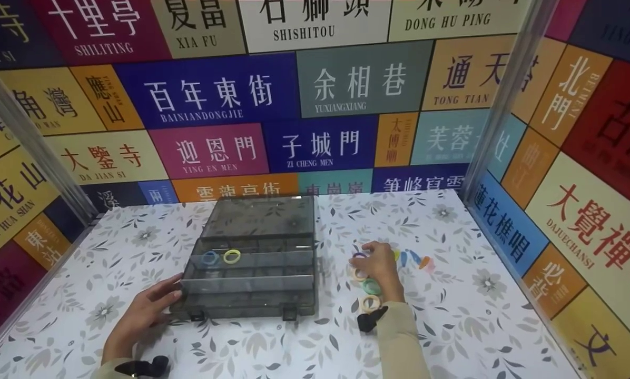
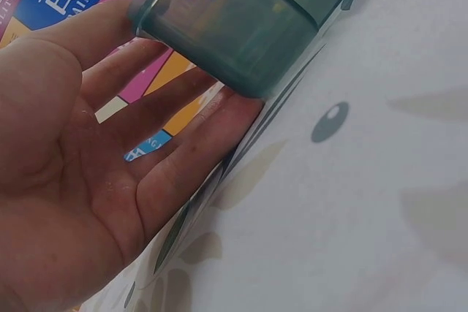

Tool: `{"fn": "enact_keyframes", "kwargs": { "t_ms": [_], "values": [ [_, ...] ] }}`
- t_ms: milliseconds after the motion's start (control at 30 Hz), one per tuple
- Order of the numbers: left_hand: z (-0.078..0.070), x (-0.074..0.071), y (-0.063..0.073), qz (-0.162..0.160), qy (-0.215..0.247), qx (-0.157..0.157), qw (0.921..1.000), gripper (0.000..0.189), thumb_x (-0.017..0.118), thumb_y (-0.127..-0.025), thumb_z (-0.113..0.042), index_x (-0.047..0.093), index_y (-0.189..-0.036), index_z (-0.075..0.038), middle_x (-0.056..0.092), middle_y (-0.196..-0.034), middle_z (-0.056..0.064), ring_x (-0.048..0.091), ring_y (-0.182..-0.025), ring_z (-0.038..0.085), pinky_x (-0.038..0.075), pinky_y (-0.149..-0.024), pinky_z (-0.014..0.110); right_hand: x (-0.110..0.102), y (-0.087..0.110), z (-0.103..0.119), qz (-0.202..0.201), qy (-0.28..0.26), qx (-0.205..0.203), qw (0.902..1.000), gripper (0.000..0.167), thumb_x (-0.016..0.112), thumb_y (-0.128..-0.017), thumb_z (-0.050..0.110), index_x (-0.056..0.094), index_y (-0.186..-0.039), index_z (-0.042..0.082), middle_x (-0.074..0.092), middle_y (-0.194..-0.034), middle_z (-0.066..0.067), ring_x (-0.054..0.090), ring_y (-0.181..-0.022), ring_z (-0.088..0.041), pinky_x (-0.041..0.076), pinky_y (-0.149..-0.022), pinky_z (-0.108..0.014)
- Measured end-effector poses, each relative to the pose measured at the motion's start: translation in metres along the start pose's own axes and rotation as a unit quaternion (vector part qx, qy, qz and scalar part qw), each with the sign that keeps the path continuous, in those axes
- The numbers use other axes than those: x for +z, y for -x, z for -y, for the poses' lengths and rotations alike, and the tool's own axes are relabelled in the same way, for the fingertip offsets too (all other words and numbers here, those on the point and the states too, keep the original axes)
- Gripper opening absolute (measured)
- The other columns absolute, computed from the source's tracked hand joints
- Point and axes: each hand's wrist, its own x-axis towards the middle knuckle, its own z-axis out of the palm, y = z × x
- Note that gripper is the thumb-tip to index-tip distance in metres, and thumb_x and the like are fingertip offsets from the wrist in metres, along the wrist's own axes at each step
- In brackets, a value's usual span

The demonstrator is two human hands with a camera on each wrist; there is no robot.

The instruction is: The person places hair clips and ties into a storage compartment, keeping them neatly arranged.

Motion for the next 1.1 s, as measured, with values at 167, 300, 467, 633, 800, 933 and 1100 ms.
{"fn": "enact_keyframes", "kwargs": {
  "t_ms": [167, 300, 467, 633, 800, 933, 1100],
  "values": [
    [-0.0033, 0.0008, -0.0006, -0.007, -0.02, -0.007, 0.9997, 0.053, 0.067, -0.097, -0.026, 0.052, -0.147, -0.019, 0.051, -0.15, 0.018, 0.051, -0.136, 0.04, 0.056, -0.095, 0.052, 0.0, -0.0025, -0.0033, -0.013, 0.007, 0.004, 0.9999, 0.054, 0.081, -0.084, 0.024, 0.062, -0.125, -0.006, 0.057, -0.13, -0.033, 0.056, -0.118, -0.044, 0.05, -0.097, -0.051],
    [-0.0026, 0.0014, -0.0012, -0.009, -0.021, -0.01, 0.9997, 0.053, 0.067, -0.097, -0.025, 0.052, -0.147, -0.019, 0.051, -0.15, 0.018, 0.051, -0.136, 0.04, 0.056, -0.095, 0.052, 0.0006, -0.0021, -0.0038, -0.027, 0.017, 0.004, 0.9995, 0.048, 0.082, -0.083, 0.024, 0.066, -0.116, -0.007, 0.062, -0.122, -0.031, 0.061, -0.108, -0.04, 0.053, -0.09, -0.047],
    [-0.0006, 0.0013, -0.0012, -0.007, -0.006, -0.008, 0.9999, 0.052, 0.067, -0.097, -0.023, 0.053, -0.147, -0.017, 0.051, -0.15, 0.019, 0.051, -0.136, 0.039, 0.057, -0.094, 0.052, 0.0019, -0.001, -0.0018, -0.039, 0.03, 0.0, 0.9988, 0.04, 0.082, -0.083, 0.022, 0.07, -0.109, -0.006, 0.066, -0.114, -0.028, 0.065, -0.097, -0.033, 0.055, -0.082, -0.042],
    [-0.0005, 0.0013, 0.0008, -0.005, -0.007, 0.0, 1.0, 0.052, 0.067, -0.097, -0.025, 0.053, -0.147, -0.018, 0.051, -0.15, 0.019, 0.052, -0.136, 0.04, 0.057, -0.094, 0.052, 0.0025, -0.0005, 0.0011, -0.032, 0.051, 0.018, 0.998, 0.043, 0.081, -0.083, 0.027, 0.068, -0.112, -0.003, 0.064, -0.119, -0.028, 0.064, -0.097, -0.032, 0.056, -0.08, -0.039],
    [-0.0001, 0.001, 0.0011, -0.004, 0.002, 0.006, 1.0, 0.052, 0.067, -0.097, -0.023, 0.054, -0.146, -0.016, 0.052, -0.149, 0.019, 0.053, -0.135, 0.038, 0.058, -0.092, 0.05, 0.0033, -0.0019, 0.0029, -0.03, 0.063, 0.028, 0.9972, 0.043, 0.079, -0.083, 0.027, 0.067, -0.112, -0.002, 0.064, -0.119, -0.027, 0.064, -0.098, -0.032, 0.056, -0.081, -0.039],
    [0.0005, 0.0002, 0.0001, -0.002, 0.008, 0.007, 0.9999, 0.052, 0.067, -0.097, -0.022, 0.053, -0.146, -0.016, 0.052, -0.149, 0.02, 0.054, -0.134, 0.037, 0.058, -0.092, 0.049, 0.004, -0.0032, 0.0035, -0.04, 0.065, 0.016, 0.9969, 0.037, 0.077, -0.084, 0.024, 0.07, -0.107, -0.003, 0.065, -0.115, -0.026, 0.064, -0.095, -0.03, 0.056, -0.078, -0.039],
    [0.0008, -0.0005, 0.0004, 0.001, 0.001, 0.001, 1.0, 0.052, 0.066, -0.097, -0.024, 0.052, -0.147, -0.018, 0.05, -0.151, 0.019, 0.052, -0.136, 0.039, 0.057, -0.093, 0.052, 0.0031, -0.003, 0.005, -0.042, 0.055, 0.008, 0.9975, 0.033, 0.074, -0.086, 0.024, 0.071, -0.105, -0.002, 0.068, -0.109, -0.022, 0.065, -0.089, -0.027, 0.054, -0.072, -0.034]
  ]
}}
